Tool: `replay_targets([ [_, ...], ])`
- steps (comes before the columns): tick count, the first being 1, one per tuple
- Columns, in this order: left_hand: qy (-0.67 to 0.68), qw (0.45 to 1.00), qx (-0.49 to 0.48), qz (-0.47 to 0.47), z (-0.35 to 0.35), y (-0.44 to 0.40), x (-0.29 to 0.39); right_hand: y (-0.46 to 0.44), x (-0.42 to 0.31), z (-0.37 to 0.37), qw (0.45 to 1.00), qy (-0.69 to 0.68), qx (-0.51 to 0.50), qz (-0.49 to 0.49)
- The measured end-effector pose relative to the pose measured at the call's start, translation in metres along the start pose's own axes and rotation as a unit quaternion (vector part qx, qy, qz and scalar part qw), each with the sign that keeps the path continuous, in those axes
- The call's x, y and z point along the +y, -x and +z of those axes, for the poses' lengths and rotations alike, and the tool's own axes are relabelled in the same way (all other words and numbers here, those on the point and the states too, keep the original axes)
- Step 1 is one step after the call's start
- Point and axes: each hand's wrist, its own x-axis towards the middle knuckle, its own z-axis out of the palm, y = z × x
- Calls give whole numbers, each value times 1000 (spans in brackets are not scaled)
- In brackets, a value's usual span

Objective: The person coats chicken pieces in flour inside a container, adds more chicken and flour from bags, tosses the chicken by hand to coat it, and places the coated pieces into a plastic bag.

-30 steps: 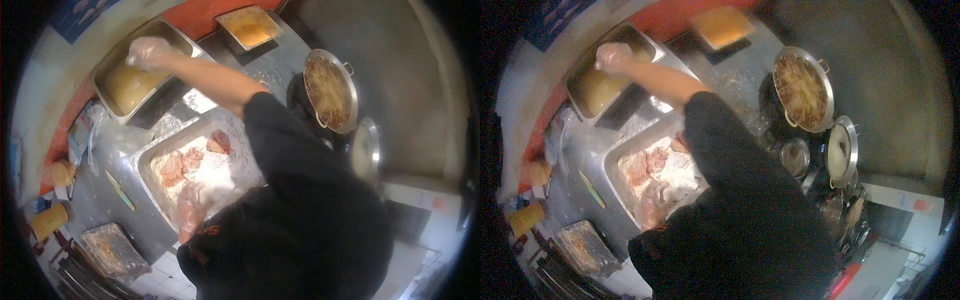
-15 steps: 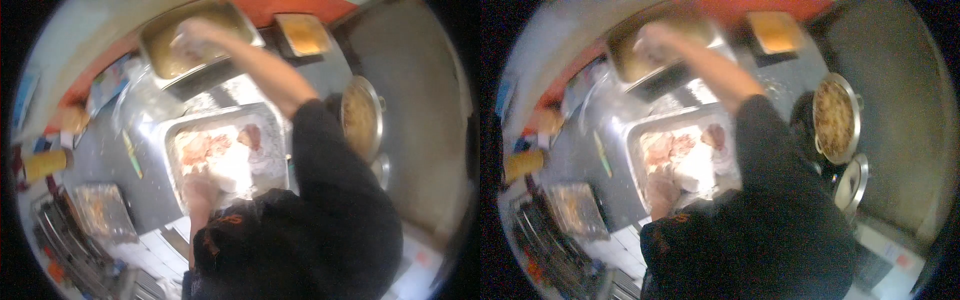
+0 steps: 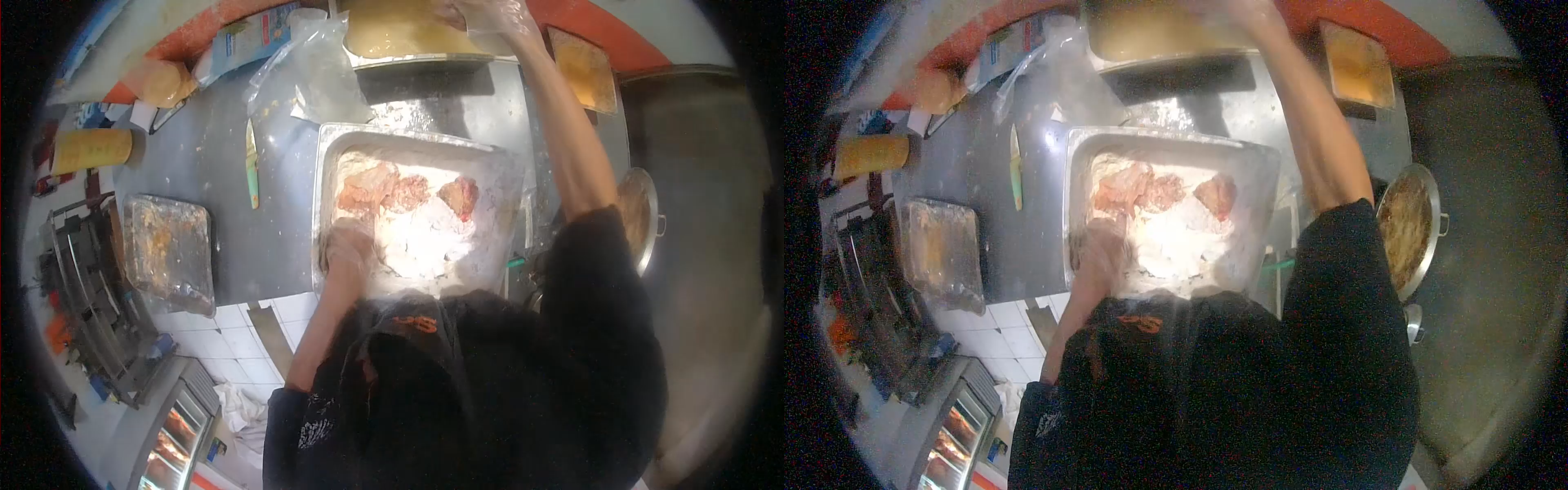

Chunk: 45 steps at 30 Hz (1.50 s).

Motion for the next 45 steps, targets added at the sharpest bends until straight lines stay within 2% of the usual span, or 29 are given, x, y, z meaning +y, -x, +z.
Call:
replay_targets([
  [1, -8, 1000, 0, 6, 0, -2, -1, 5, 5, 0, 998, -53, 15, -10],
  [2, -23, 1000, -1, 16, 0, -3, -3, 4, 4, -11, 956, -271, -59, 99],
  [3, -41, 999, -6, 26, 0, -1, -4, 8, 3, -17, 847, -471, -131, 208],
  [5, -47, 998, -5, 31, 0, 2, -4, 34, -86, -31, 958, -169, -62, 225],
  [8, 4, 1000, 1, 14, -10, 8, -2, 80, -89, -39, 916, -290, -99, 260],
  [9, 33, 999, 4, 2, -14, 10, -1, 95, -101, -34, 827, -450, -78, 328],
  [10, 57, 998, 19, -9, -10, 11, -1, 117, -89, -23, 910, -340, -117, 205],
  [11, 82, 996, 35, -21, -3, 12, -1, 132, -88, -15, 830, -475, -148, 252],
  [13, 92, 994, 50, -27, 1, 17, 0, 158, -97, 4, 823, -431, -226, 295],
  [14, 77, 995, 51, -20, -2, 21, 0, 169, -103, 15, 886, -246, -268, 287],
  [15, 63, 997, 52, -13, -5, 26, 0, 175, -105, 14, 895, -117, -324, 284],
  [17, 98, 989, 112, -26, -11, 38, 2, 185, -102, 2, 842, 74, -462, 267],
  [18, 117, 982, 142, -34, -14, 42, 3, 212, -82, 2, 850, 80, -471, 220],
  [19, 145, 981, 114, -53, -18, 42, 3, 251, -56, 13, 856, 86, -481, 171],
  [21, 203, 973, 55, -93, -22, 39, 5, 325, -32, 39, 914, 69, -392, 79],
  [23, 163, 983, 18, -80, -20, 35, 4, 351, -24, 52, 919, 181, -347, -51],
  [25, 161, 985, -11, -64, -14, 31, 2, 358, -17, 60, 834, 386, -344, -195],
  [27, 195, 980, -25, -44, -8, 30, -8, 362, -2, 75, 729, 515, -338, -298],
  [29, 390, 913, 119, 18, 14, 39, -17, 344, -17, 74, 744, 483, -405, -221],
  [30, 430, 888, 161, 30, 15, 42, -18, 309, -54, 58, 792, 390, -459, -101],
  [31, 467, 860, 201, 47, 11, 45, -18, 300, -68, 50, 838, 295, -459, -24],
  [32, 455, 864, 212, 42, 5, 50, -18, 292, -82, 41, 872, 193, -446, 52],
  [34, 433, 870, 234, 30, -24, 62, -17, 297, -82, 27, 942, 1, -318, 109],
  [35, 423, 872, 245, 23, -33, 68, -16, 298, -79, 25, 936, 30, -336, 98],
  [37, 434, 881, 188, -10, -36, 69, -17, 292, -67, 25, 918, 83, -375, 97],
  [39, 470, 879, 51, -58, -39, 58, -24, 286, -51, 25, 887, 131, -420, 139],
  [40, 475, 873, 92, -60, -36, 57, -23, 284, -46, 23, 867, 154, -442, 171],
  [43, 514, 837, 179, -61, -36, 53, -20, 287, -61, -1, 924, 11, -323, 204],
  [45, 583, 790, 183, -57, -54, 48, -16, 301, -66, 6, 849, -282, -247, 373],
])
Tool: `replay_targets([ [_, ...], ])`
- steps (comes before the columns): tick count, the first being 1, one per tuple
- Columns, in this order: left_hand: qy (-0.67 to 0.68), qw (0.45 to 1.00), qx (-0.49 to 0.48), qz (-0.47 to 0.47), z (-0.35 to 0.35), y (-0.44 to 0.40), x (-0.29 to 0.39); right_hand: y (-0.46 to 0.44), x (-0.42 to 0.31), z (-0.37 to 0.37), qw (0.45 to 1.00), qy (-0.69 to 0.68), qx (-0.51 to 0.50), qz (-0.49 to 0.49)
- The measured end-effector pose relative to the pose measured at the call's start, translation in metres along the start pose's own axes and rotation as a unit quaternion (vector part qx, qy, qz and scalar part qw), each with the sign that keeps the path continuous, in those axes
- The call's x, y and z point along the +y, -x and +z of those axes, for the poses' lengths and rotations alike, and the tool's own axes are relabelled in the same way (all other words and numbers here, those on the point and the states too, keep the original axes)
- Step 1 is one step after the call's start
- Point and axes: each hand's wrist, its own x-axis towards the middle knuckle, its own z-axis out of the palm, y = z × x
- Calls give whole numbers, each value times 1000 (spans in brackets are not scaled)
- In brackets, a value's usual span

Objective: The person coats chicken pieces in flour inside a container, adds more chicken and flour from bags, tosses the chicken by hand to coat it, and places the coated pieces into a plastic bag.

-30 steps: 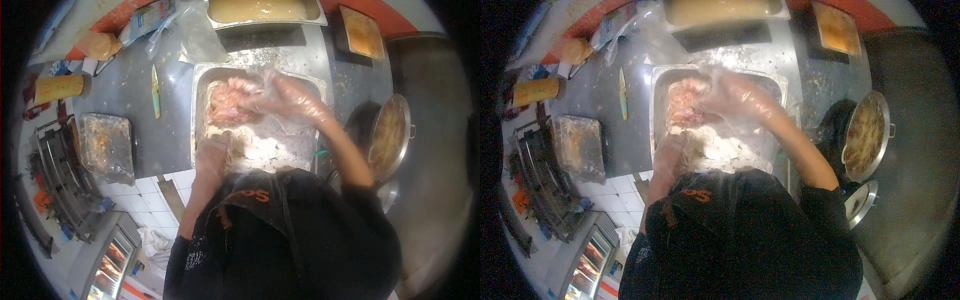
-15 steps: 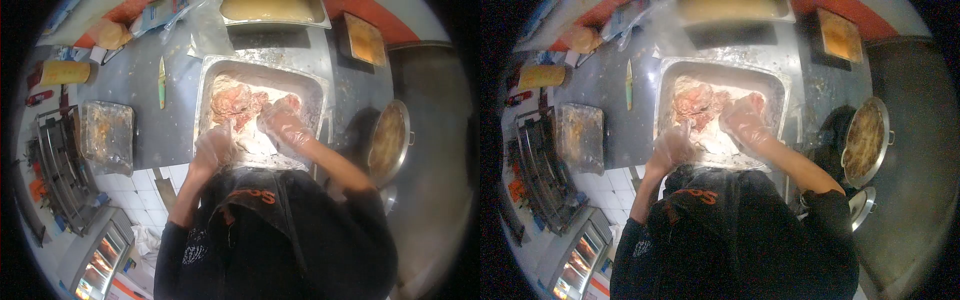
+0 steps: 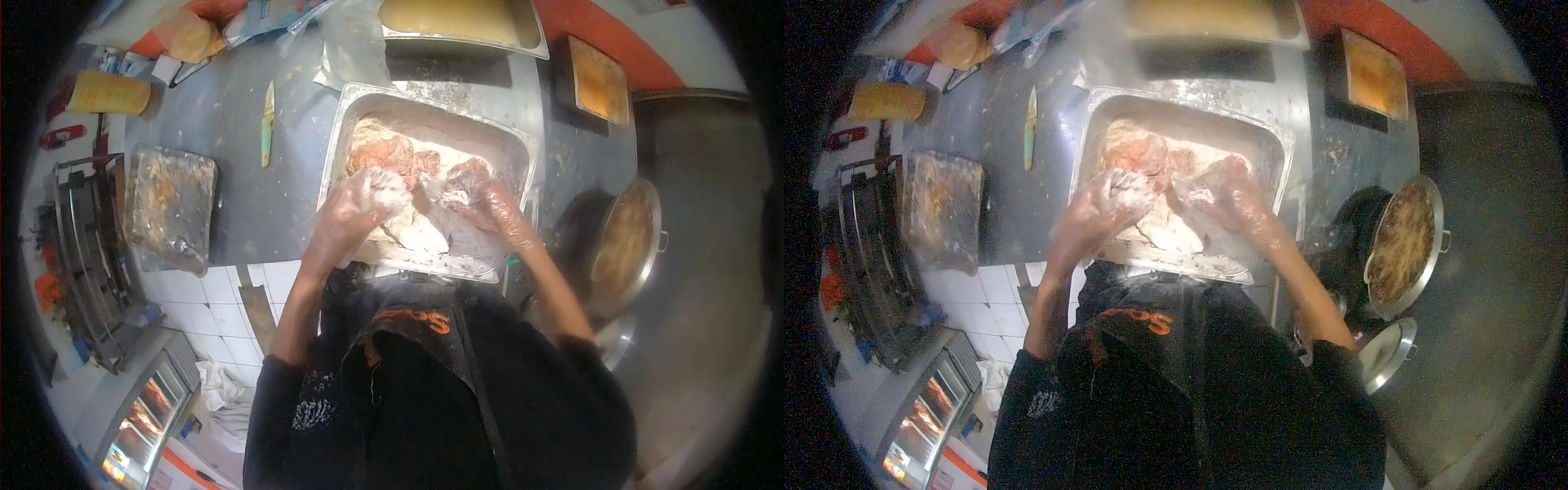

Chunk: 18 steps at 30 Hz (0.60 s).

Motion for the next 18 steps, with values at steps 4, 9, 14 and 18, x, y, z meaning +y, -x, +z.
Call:
replay_targets([
  [4, 159, 981, -23, 105, 31, -32, -42, -10, 1, 34, 952, -304, -24, 38],
  [9, 159, 981, -49, 100, 18, -37, -14, -36, 97, 33, 995, 15, -102, 2],
  [14, 169, 983, 67, 6, -14, -1, 10, -24, 8, 18, 990, -113, -63, 58],
  [18, -28, 997, -23, -72, -34, 8, 30, -14, -94, -39, 984, -158, 4, -85],
])
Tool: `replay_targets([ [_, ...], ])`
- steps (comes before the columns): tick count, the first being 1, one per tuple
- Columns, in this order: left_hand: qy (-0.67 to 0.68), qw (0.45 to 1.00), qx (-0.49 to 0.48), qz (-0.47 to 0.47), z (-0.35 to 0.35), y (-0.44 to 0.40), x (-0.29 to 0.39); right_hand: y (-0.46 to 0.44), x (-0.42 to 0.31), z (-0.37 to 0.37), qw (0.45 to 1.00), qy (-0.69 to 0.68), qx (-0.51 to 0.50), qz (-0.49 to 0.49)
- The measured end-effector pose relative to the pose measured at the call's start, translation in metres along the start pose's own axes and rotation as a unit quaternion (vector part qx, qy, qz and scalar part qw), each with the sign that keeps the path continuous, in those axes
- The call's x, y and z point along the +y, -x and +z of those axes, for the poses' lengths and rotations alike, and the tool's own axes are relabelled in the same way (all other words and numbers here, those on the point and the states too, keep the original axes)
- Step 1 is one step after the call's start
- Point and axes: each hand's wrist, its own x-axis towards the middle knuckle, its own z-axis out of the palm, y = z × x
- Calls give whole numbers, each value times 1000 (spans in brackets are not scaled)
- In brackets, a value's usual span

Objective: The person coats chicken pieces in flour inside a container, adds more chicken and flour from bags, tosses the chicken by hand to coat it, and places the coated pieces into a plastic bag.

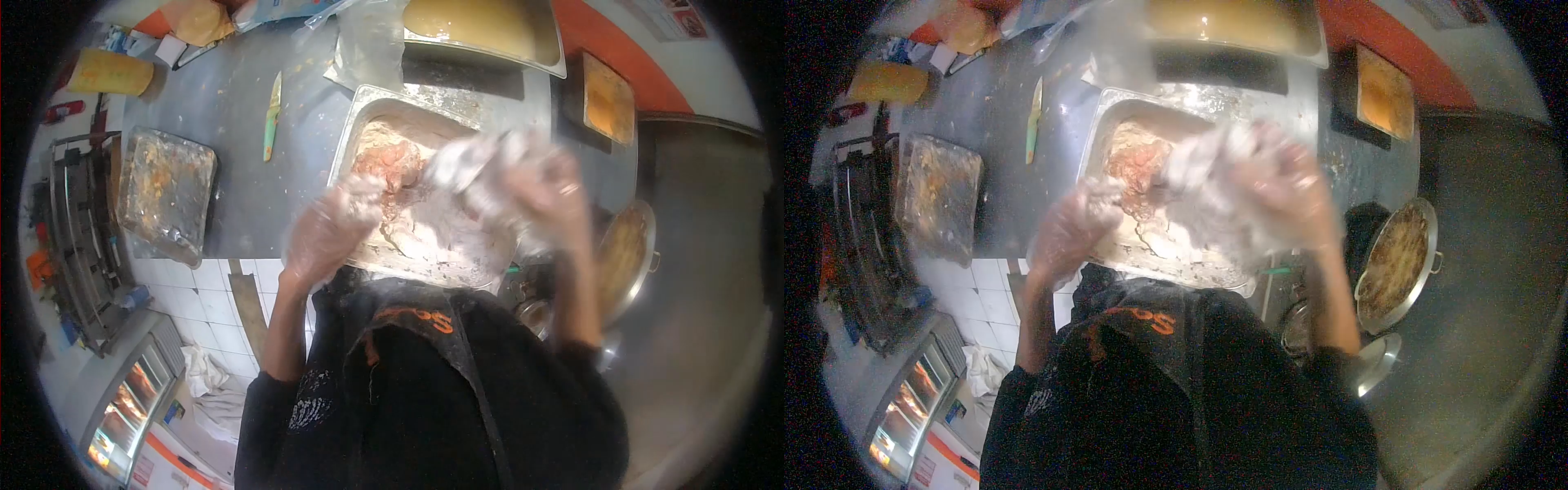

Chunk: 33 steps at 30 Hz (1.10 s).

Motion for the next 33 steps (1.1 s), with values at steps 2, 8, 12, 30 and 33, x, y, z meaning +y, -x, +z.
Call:
replay_targets([
  [2, -83, 991, -74, 77, 20, -10, -18, -34, -46, -21, 996, 62, 38, -55],
  [8, 18, 920, -25, 392, 127, -45, -94, -180, -107, -20, 871, 475, 56, -115],
  [12, -71, 946, -122, 292, 150, -38, -95, -300, -23, -75, 779, 590, 36, -207],
  [30, -343, 902, -140, 222, 172, -71, -36, -206, -131, -1, 902, 308, -3, -301],
  [33, -389, 888, -167, 178, 174, -72, -31, -197, -112, -9, 965, 124, -14, -228],
])
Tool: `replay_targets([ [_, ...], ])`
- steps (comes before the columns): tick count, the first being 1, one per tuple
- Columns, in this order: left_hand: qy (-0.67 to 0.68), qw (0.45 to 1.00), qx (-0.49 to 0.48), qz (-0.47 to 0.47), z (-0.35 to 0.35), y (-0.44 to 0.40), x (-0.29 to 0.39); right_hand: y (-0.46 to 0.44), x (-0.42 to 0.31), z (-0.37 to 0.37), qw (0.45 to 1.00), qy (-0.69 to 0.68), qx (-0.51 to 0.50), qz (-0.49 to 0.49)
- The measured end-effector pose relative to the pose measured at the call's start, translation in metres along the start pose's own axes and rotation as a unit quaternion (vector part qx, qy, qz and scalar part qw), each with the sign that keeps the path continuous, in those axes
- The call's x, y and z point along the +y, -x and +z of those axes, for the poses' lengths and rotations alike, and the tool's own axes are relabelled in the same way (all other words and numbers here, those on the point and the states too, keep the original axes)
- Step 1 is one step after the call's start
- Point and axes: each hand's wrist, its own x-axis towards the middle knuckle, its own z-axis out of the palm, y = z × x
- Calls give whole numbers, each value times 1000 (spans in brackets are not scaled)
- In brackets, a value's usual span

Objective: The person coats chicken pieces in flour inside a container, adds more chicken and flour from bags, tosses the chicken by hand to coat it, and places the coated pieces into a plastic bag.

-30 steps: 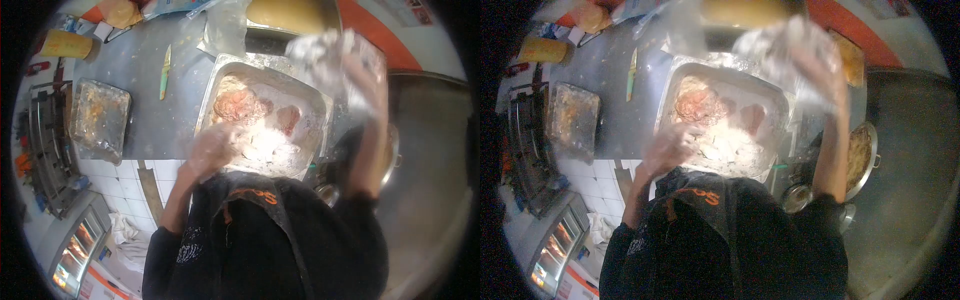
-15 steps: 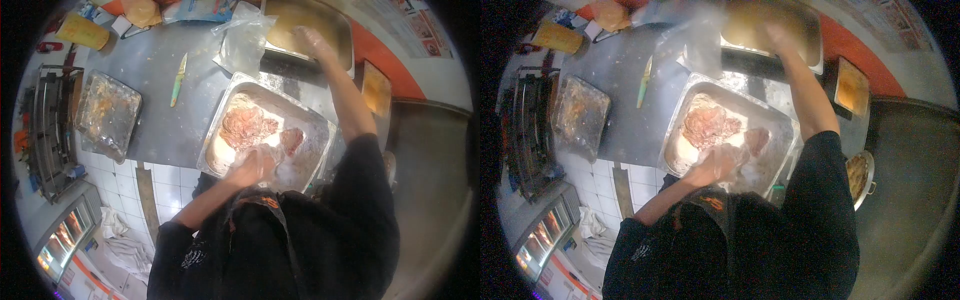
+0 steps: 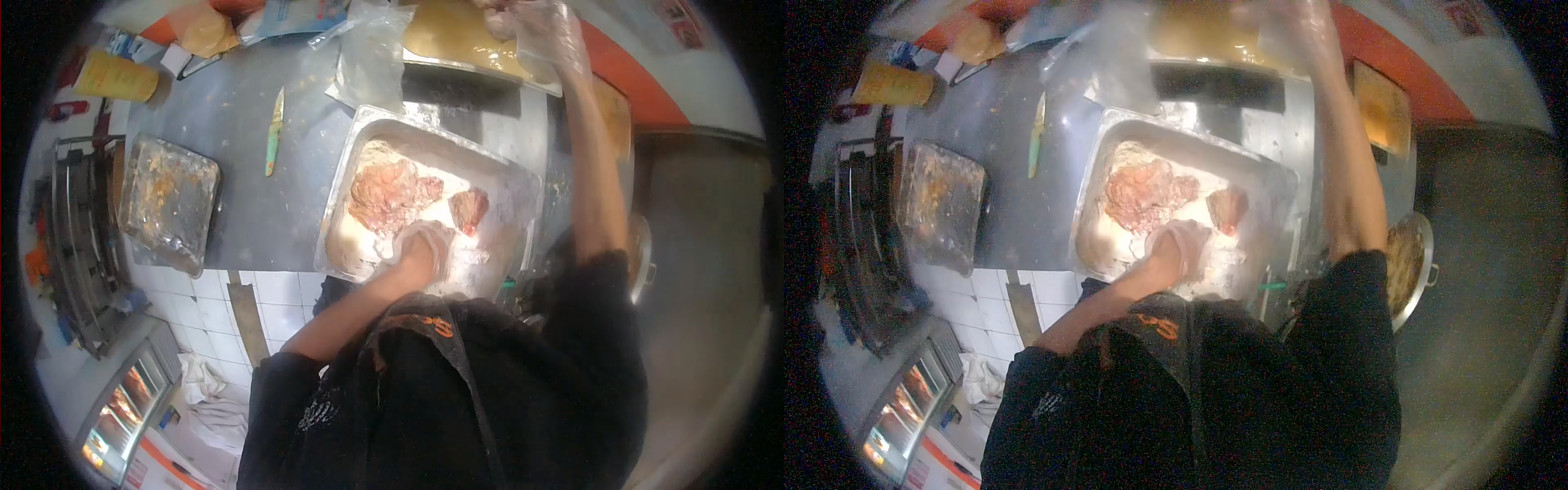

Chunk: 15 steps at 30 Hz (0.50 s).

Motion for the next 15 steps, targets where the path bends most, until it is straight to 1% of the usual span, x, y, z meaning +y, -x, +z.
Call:
replay_targets([
  [1, -18, 999, -27, -8, 0, -2, 3, 11, 1, -4, 972, 221, 15, -75],
  [2, -12, 999, -44, -12, -1, -3, 3, 18, -1, -9, 890, 433, 26, -144],
  [3, -4, 998, -55, -22, -4, -6, -2, 24, -3, -13, 868, 489, 45, -69],
  [4, 5, 997, -68, -35, -6, -5, -7, 40, -22, 3, 841, 538, 60, 6],
  [5, 30, 999, -33, 3, -10, 7, -15, 58, -36, 14, 806, 581, 74, 87],
  [6, 55, 998, 0, 41, -20, 27, -25, 71, -45, 14, 863, 484, 33, 142],
  [7, 79, 993, 33, 80, -29, 44, -34, 83, -54, 9, 905, 378, -6, 194],
  [8, 91, 991, 74, 68, -34, 56, -37, 98, -52, 8, 948, 253, -25, 192],
  [9, 102, 986, 117, 56, -38, 68, -38, 112, -50, 7, 972, 122, -44, 197],
  [10, 113, 980, 158, 44, -44, 77, -39, 135, -28, 11, 988, -26, -44, 146],
  [12, 87, 996, 14, -28, -70, 90, -44, 171, -31, 28, 974, -105, -49, 193],
  [13, 72, 994, -57, -64, -77, 94, -48, 184, -29, 29, 959, 12, -81, 271],
  [14, 117, 992, 6, -49, -72, 103, -56, 197, -28, 30, 923, 125, -131, 340],
  [15, 162, 984, 70, -34, -65, 114, -67, 203, -28, 32, 882, 236, -174, 369],
])
